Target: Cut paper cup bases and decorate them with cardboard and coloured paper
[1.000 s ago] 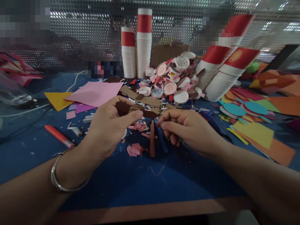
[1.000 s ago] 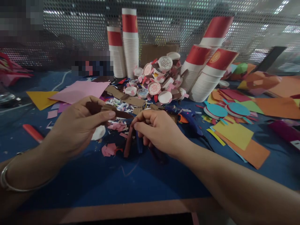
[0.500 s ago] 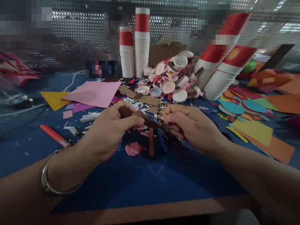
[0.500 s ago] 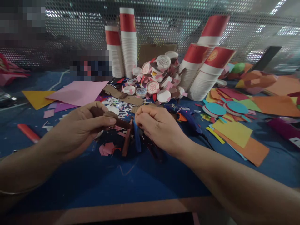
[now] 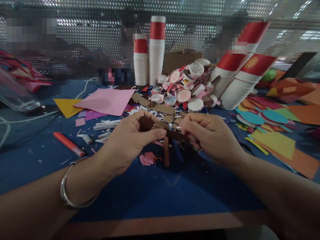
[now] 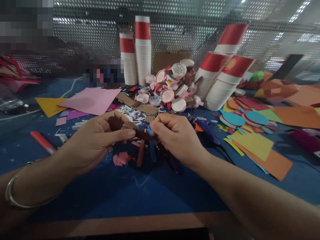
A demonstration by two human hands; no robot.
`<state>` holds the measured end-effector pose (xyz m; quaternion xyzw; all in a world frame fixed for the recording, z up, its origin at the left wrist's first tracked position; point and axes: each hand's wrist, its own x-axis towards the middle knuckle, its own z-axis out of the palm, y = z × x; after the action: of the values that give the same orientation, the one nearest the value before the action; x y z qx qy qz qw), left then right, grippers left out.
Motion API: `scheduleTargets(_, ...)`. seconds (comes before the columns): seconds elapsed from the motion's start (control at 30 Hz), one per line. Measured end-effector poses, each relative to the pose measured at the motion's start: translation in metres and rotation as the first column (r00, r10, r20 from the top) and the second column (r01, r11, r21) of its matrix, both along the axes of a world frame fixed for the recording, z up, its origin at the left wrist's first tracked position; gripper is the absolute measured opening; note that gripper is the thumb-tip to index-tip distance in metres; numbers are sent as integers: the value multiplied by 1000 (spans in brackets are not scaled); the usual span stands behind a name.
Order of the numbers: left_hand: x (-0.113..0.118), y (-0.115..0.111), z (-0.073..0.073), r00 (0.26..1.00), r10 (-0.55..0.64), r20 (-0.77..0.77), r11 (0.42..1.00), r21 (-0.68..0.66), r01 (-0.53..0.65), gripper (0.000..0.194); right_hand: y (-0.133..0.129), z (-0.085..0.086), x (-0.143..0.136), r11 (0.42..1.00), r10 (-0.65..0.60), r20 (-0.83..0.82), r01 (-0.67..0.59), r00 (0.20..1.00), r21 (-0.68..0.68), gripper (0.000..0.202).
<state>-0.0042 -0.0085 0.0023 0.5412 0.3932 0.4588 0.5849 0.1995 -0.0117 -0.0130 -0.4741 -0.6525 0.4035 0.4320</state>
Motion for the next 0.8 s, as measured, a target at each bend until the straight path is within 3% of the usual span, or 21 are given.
scheduleTargets(0.17, -1, -2, 1, 999, 7, -42, 999, 36, -5, 25, 0, 1, -2, 999, 15, 42, -16, 999, 39, 21)
scheduleTargets(0.4, -4, 0, -3, 990, 12, -137, 998, 60, -4, 23, 0, 1, -3, 987, 158, 85, -160, 984, 10, 31)
scheduleTargets(0.63, -2, 1, -4, 990, 44, -135, 999, 29, -40, 19, 2, 0, -4, 982, 181, 63, -184, 981, 37, 20)
scheduleTargets(0.8, 2, 1, -4, 993, 65, -95, 998, -16, -67, 19, 2, 0, -5, 983, 168, 82, -173, 982, 61, 22)
